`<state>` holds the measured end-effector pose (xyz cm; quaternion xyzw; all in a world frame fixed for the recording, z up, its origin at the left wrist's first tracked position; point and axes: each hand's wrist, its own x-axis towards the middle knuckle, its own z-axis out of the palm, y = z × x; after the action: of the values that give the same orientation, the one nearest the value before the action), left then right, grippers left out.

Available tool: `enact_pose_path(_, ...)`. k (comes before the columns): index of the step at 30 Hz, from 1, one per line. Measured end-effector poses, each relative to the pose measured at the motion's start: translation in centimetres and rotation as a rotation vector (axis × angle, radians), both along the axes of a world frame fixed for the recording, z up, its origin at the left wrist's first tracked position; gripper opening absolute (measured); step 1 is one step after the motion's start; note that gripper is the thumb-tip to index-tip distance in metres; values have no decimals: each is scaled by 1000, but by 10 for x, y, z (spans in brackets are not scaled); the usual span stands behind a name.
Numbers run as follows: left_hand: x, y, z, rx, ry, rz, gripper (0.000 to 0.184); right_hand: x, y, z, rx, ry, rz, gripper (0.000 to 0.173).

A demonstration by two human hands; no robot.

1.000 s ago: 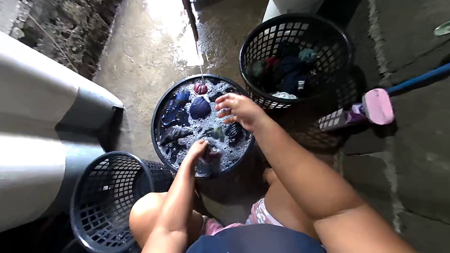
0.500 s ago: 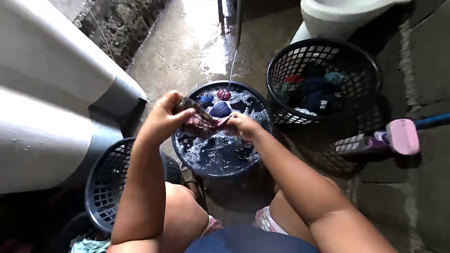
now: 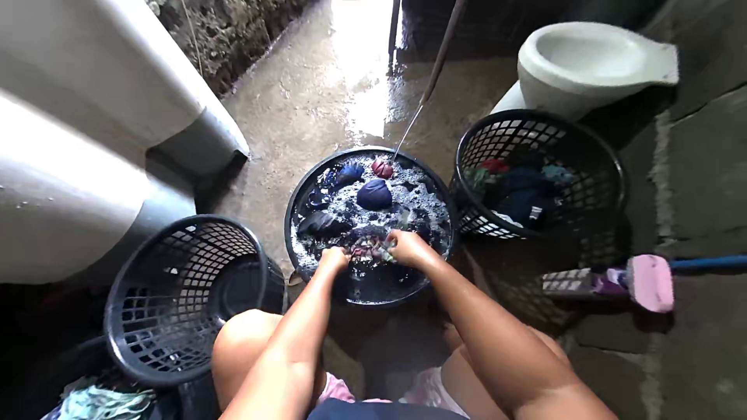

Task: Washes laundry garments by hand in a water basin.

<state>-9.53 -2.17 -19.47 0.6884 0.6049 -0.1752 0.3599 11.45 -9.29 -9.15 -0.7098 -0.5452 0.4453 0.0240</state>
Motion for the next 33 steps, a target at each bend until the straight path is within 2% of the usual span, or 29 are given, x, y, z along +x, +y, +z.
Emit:
enact_pose_path(3, -6, -23, -33, -52, 24, 10, 55, -13, -2, 0, -43, -64, 102, 44)
enact_pose_path(6, -7, -24, -27, -82, -47, 75, 44, -19, -2, -2, -63, -112, 163, 43)
enact_pose_path(8, 8, -15, 8, -61, -192, 164, 40, -20, -1, -10, -60, -132, 168, 51)
enact_pose_path(10, 26, -8, 64, -37, -379, 184, 40, -20, 1, -18, -38, -111, 116, 77)
enact_pose_path(12, 32, -13, 113, 22, -665, 173, 33, -20, 6, -22, 22, -33, 42, 101)
enact_pose_path(13, 30, -17, 132, 47, -846, 204, 29, -19, 9, -22, 63, 20, 29, 104)
enact_pose_path(14, 27, -22, 147, 56, -1028, 263, 26, -17, 12, -19, 112, 79, 23, 98)
enact_pose_path(16, 21, -28, 161, 55, -1307, 524, 31, -18, 16, -6, 247, 183, -21, 65)
enact_pose_path(17, 20, -28, 159, 72, -1374, 699, 37, -19, 16, 5, 298, 277, -97, 54)
enact_pose_path(18, 21, -28, 151, 85, -1381, 863, 41, -21, 16, 13, 350, 414, -188, 51)
enact_pose_path(19, 25, -27, 140, 61, -1352, 976, 47, -24, 15, 18, 403, 573, -265, 53)
enact_pose_path(21, 36, -28, 118, -129, -1380, 1089, 60, -29, 12, 27, 498, 801, -322, 62)
enact_pose_path(23, 48, -30, 115, -370, -1578, 1194, 65, -29, 10, 33, 501, 879, -322, 65)
enact_pose_path(24, 51, -28, 117, -413, -1648, 1220, 67, -26, 8, 36, 461, 907, -326, 69)
enact_pose_path(26, 50, -21, 120, -351, -1687, 1110, 59, -17, 1, 40, 347, 977, -371, 86)
enact_pose_path(29, 46, -13, 131, -103, -1580, 640, 26, -2, -5, 45, 187, 1128, -440, 105)
enact_pose_path(30, 48, -11, 140, -54, -1550, 469, 22, 1, -6, 44, 146, 1175, -417, 103)
enact_pose_path(31, 52, -10, 149, -33, -1517, 301, 22, 3, -7, 41, 129, 1214, -373, 94)
enact_pose_path(33, 62, -8, 167, -56, -1459, 17, 29, 6, -8, 34, 151, 1268, -264, 54)
